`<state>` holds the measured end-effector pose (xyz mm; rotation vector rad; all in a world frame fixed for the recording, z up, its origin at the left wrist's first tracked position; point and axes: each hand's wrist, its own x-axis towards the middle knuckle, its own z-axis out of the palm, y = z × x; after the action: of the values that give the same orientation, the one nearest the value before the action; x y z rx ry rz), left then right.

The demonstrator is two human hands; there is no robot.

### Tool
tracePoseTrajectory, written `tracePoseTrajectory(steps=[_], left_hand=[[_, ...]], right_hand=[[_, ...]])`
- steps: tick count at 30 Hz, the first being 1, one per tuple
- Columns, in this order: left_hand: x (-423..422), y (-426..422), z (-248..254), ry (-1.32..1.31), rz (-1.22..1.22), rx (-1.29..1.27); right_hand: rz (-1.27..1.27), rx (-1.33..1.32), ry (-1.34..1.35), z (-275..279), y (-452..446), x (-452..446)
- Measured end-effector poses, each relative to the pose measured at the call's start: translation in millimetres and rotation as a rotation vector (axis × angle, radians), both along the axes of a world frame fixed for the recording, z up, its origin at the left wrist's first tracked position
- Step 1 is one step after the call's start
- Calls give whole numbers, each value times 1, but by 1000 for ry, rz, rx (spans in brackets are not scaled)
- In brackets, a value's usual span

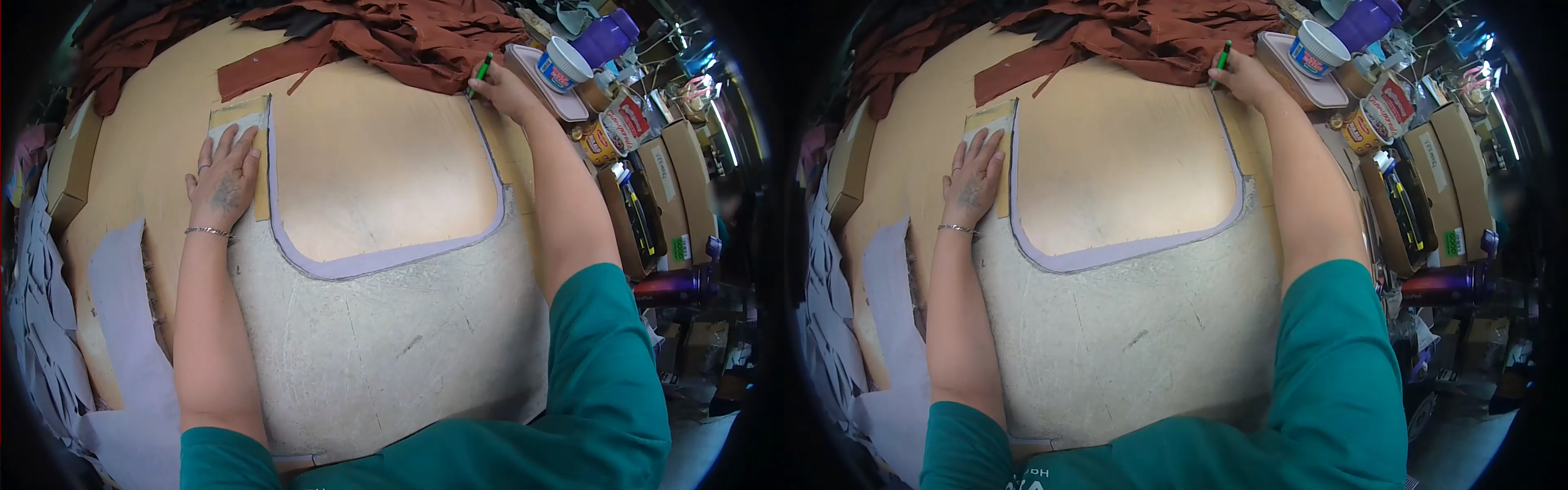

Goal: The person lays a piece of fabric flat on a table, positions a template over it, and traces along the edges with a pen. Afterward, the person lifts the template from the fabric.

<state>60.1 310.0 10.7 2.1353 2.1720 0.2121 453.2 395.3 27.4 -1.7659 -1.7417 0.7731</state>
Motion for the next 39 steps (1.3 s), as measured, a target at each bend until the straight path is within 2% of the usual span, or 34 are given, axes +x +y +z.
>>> tracePoseTrajectory(steps=[4, 7, 10, 13, 16, 19, 24, 29, 32, 34, 38, 39], left_hand=[[1, 0, 0, 3, 2, 0], [1, 1, 1, 7, 3, 5], [0, 2, -2, 21, -13, 4], [-4, 0, -7, 29, -24, 35], [-5, -1, -8, -20, -35, 62], [-3, -3, -4, -65, -34, 60], [-4, -4, -4, -108, -30, 62], [-5, -3, -6, -119, -36, 79], [-6, -1, -9, -92, -27, 83], [-7, -1, -10, -91, -31, 85], [-7, 0, -12, -74, -19, 81], [-8, 1, -12, -64, -20, 82]], right_hand=[[-21, 149, 93, -12, 17, -3], [-209, 259, 454, -15, 0, -13], [-318, 352, 598, -21, -17, -26], [-135, 544, 303, -21, -45, -78], [163, 227, 537, -19, -58, -154], [197, 236, 714, -36, -37, -222], [86, 395, 491, -49, 10, -263], [56, 490, 282, -37, 2, -273], [110, 412, 105, -20, -41, -275], [231, 526, 43, -22, -78, -272], [479, 546, 129, -15, -156, -260], [533, 553, 55, -13, -171, -255]])
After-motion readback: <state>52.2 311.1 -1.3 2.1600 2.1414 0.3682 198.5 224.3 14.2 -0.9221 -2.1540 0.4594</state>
